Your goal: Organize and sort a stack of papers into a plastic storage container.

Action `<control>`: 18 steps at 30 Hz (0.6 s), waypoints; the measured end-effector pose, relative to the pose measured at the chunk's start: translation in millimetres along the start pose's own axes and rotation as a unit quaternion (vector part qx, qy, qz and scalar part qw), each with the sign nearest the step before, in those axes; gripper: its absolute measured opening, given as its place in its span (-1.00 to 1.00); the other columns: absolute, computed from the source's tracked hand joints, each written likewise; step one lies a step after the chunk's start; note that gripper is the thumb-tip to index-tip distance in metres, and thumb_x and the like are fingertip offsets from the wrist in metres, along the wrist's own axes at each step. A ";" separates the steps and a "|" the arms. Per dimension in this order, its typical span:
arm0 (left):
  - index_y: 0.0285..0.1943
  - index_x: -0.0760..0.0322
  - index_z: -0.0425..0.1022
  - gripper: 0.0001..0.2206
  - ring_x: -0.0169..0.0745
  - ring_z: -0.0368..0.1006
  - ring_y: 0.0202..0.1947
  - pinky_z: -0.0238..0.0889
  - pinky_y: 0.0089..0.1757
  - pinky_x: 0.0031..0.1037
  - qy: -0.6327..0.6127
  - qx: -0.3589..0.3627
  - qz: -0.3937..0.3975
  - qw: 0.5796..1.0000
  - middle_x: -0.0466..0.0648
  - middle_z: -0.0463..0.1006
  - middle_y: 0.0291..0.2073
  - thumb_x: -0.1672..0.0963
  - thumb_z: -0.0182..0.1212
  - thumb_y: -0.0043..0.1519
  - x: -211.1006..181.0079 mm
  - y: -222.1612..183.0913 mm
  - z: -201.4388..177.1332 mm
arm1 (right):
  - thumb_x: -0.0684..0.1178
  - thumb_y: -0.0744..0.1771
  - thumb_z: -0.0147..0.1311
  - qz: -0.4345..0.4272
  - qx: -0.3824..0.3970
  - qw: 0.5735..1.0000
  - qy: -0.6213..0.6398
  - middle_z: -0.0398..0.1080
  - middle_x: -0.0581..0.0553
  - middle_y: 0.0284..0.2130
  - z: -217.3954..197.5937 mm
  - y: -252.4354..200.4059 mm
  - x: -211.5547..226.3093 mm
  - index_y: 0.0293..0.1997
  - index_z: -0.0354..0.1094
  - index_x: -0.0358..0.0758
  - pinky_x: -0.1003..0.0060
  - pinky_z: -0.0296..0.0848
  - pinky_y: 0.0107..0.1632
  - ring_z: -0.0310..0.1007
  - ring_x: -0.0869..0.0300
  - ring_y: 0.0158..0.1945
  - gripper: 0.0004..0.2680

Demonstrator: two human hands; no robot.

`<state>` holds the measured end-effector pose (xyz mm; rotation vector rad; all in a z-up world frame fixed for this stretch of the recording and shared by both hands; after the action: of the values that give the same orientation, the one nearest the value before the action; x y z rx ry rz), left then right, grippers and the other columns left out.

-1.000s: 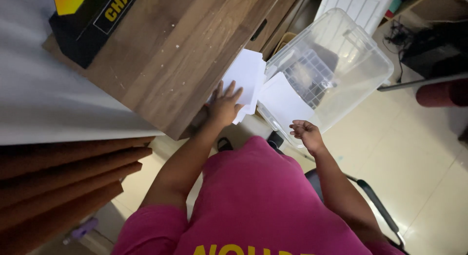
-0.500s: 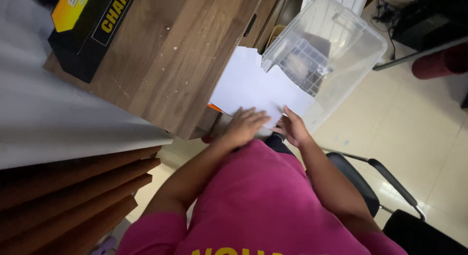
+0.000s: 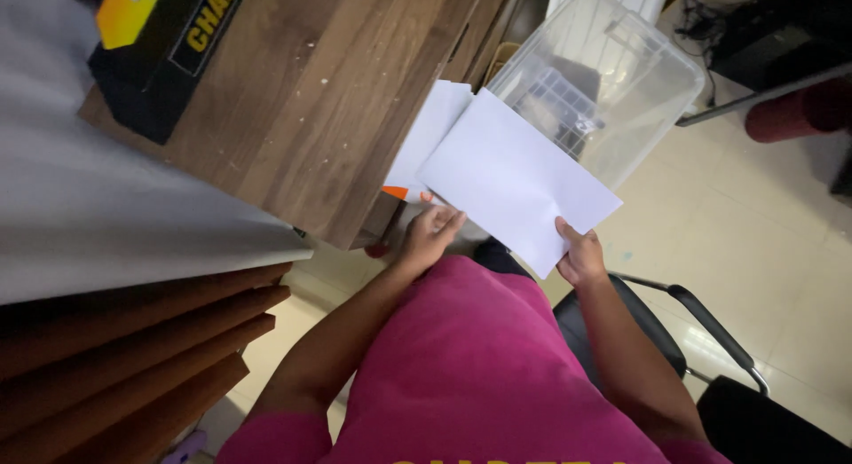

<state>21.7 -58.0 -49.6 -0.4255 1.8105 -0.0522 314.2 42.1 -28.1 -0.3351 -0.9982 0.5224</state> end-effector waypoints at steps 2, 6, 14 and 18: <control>0.19 0.27 0.44 -0.57 -0.15 0.55 0.02 0.49 0.00 -0.28 -0.173 0.032 -0.082 0.981 0.09 0.57 0.02 -0.06 0.28 0.29 -30.4 6.1 5.8 | -0.27 0.38 -0.02 0.009 -0.007 1.000 0.011 0.36 -0.26 0.17 3.9 -10.9 1.5 0.36 0.11 -0.39 0.02 0.48 0.24 0.45 -0.03 0.19 -0.65; 0.49 0.21 0.18 -0.43 -0.16 0.38 0.03 0.40 -0.03 -0.24 -0.423 -0.006 -0.165 0.891 0.09 0.36 0.10 0.06 0.22 0.29 -67.9 23.6 16.3 | -0.29 0.33 0.02 0.036 -0.001 0.999 0.002 0.35 -0.22 0.17 15.0 -34.1 13.1 0.36 0.10 -0.33 0.07 0.48 0.24 0.42 0.00 0.22 -0.60; 0.31 0.33 0.33 -0.68 -0.03 0.39 0.16 0.21 0.19 -0.36 -0.128 -0.046 0.197 0.971 0.13 0.47 0.15 0.23 0.14 0.36 -112.1 55.6 23.9 | -0.03 0.37 0.06 0.011 -0.021 0.981 -0.191 0.34 -0.30 0.27 -64.0 -37.1 86.0 0.44 0.14 -0.38 0.11 0.18 0.04 0.31 -0.03 0.29 -0.55; 0.25 0.26 0.38 -0.72 -0.14 0.50 0.01 0.33 0.02 -0.42 -0.071 0.072 0.196 0.975 0.06 0.57 0.01 0.23 0.09 0.35 -169.7 56.7 21.5 | 0.05 0.36 0.08 -0.106 -0.038 0.960 -0.255 0.30 -0.26 0.30 -52.8 -8.1 138.1 0.43 0.09 -0.41 0.09 0.23 0.35 0.25 0.03 0.39 -0.50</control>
<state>64.3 51.9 86.7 0.0348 1.7056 0.1178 421.9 110.9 46.7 -0.1585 -1.5383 0.3799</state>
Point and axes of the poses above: each hand's wrist, its own y-axis towards the middle knuckle, its own z-axis out of the palm, x = y × z, the point moved 1 cm from there along y, towards the middle knuckle
